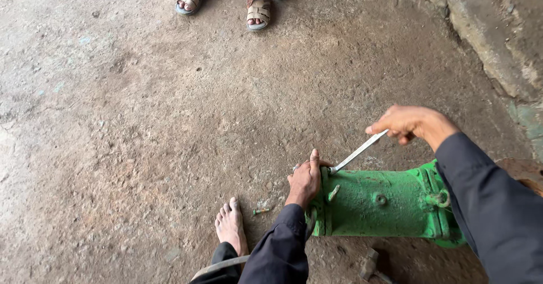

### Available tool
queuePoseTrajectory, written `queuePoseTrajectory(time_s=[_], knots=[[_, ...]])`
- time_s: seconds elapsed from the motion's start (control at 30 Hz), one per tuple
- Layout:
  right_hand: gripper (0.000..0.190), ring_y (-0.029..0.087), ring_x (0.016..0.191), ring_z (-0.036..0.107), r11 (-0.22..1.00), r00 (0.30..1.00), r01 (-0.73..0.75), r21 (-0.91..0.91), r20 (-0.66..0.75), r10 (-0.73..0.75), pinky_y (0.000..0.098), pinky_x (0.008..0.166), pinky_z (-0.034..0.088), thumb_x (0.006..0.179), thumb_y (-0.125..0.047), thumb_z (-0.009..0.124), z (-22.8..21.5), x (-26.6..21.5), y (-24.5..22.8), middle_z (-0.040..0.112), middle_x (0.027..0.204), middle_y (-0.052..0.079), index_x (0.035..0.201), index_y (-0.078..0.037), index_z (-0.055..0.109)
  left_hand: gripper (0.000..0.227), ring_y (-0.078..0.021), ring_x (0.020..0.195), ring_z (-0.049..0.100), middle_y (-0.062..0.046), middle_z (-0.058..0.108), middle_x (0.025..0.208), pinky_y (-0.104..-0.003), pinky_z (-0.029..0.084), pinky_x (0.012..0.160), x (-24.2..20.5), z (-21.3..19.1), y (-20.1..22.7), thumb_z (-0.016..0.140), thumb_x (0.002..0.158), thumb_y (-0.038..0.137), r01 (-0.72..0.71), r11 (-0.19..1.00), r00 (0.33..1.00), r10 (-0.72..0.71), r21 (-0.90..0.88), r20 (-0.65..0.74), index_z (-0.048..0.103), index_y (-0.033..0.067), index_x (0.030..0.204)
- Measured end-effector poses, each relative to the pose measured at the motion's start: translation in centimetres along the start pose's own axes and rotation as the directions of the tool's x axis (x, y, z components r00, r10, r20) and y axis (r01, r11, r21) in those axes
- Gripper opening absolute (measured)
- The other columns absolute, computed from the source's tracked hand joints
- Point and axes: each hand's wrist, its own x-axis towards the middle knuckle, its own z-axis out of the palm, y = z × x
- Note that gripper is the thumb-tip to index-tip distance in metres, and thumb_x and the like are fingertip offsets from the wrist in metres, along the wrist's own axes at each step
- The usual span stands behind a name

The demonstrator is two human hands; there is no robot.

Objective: The person uses two wrenches to loosen and remove bolts from the flange of a green submersible pump lying on a concrete floor. The person removes several bolts and washers, placing them on the ground.

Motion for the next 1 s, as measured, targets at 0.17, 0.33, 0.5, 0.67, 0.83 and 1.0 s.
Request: queuePoseTrajectory(time_s=[0.17,0.33,0.5,0.67,0.83,1.0], knots=[[0.028,0.01,0.043,0.033,0.998,0.999,0.037,-0.058,0.011,-0.036,0.0291,0.04,0.031,0.085,-0.032,0.078,0.3,0.5,-4.2,0.037,0.051,-0.004,0.078,-0.006,0.072,0.081,-0.0333,0.128,0.059,-0.007,0.075,0.119,-0.059,0.022,0.118,2.5,0.3,-1.2,0.01,0.1,0.065,-0.001,1.0,1.0,0.0,0.028,0.019,0.082,0.0263,0.104],[0.031,0.009,0.043,0.04,0.962,0.959,0.189,0.199,-0.249,-0.137,0.0291,0.041,0.044,0.093,-0.036,0.07,3.7,0.7,-6.3,0.044,0.054,-0.003,0.085,-0.006,0.071,0.084,-0.0341,0.129,0.056,-0.008,0.074,0.12,-0.059,0.028,0.113,3.5,1.0,-2.1,0.01,0.098,0.065,0.025,1.0,1.0,-0.025,0.014,0.009,0.082,0.0224,0.102],[0.039,0.01,0.044,0.043,0.914,0.871,0.312,0.257,-0.462,-0.167,0.03,0.041,0.047,0.101,-0.038,0.059,6.2,2.7,-5.4,0.046,0.059,-0.001,0.09,-0.001,0.064,0.09,-0.0347,0.126,0.057,-0.011,0.069,0.125,-0.055,0.031,0.112,3.6,1.2,-2.4,0.005,0.102,0.064,-0.06,0.998,0.998,0.06,-0.006,-0.007,0.082,0.0181,0.099],[0.038,0.013,0.049,0.052,0.938,0.837,0.313,0.147,-0.509,-0.2,0.0318,0.041,0.049,0.098,-0.037,0.059,6.7,3.9,-5.9,0.052,0.061,0.002,0.084,-0.003,0.066,0.084,-0.0318,0.125,0.059,-0.009,0.075,0.12,-0.053,0.03,0.115,3.4,0.5,-1.8,0.008,0.101,0.062,0.001,1.0,0.999,0.0,-0.029,0.04,0.081,0.0202,0.099],[0.042,0.018,0.052,0.059,0.935,0.749,0.353,0.039,-0.61,-0.257,0.0342,0.043,0.05,0.1,-0.042,0.056,8.4,3.1,-5.7,0.058,0.065,0.003,0.082,-0.005,0.068,0.082,-0.0377,0.131,0.051,-0.008,0.068,0.128,-0.058,0.029,0.112,2.8,0.5,-1.6,0.01,0.101,0.061,-0.017,1.0,1.0,0.017,0.02,0.009,0.082,0.0204,0.1],[0.045,0.024,0.062,0.063,0.752,0.398,0.501,-0.429,-0.657,-0.64,0.0378,0.058,0.046,0.11,-0.039,0.055,10.6,-1.3,-6.7,0.066,0.069,0.008,0.081,-0.01,0.074,0.08,-0.0371,0.132,0.052,-0.012,0.065,0.13,-0.061,0.028,0.112,2.9,0.1,-1.7,0.012,0.101,0.062,-0.007,1.0,1.0,0.007,0.008,0.012,0.082,0.0223,0.1]])
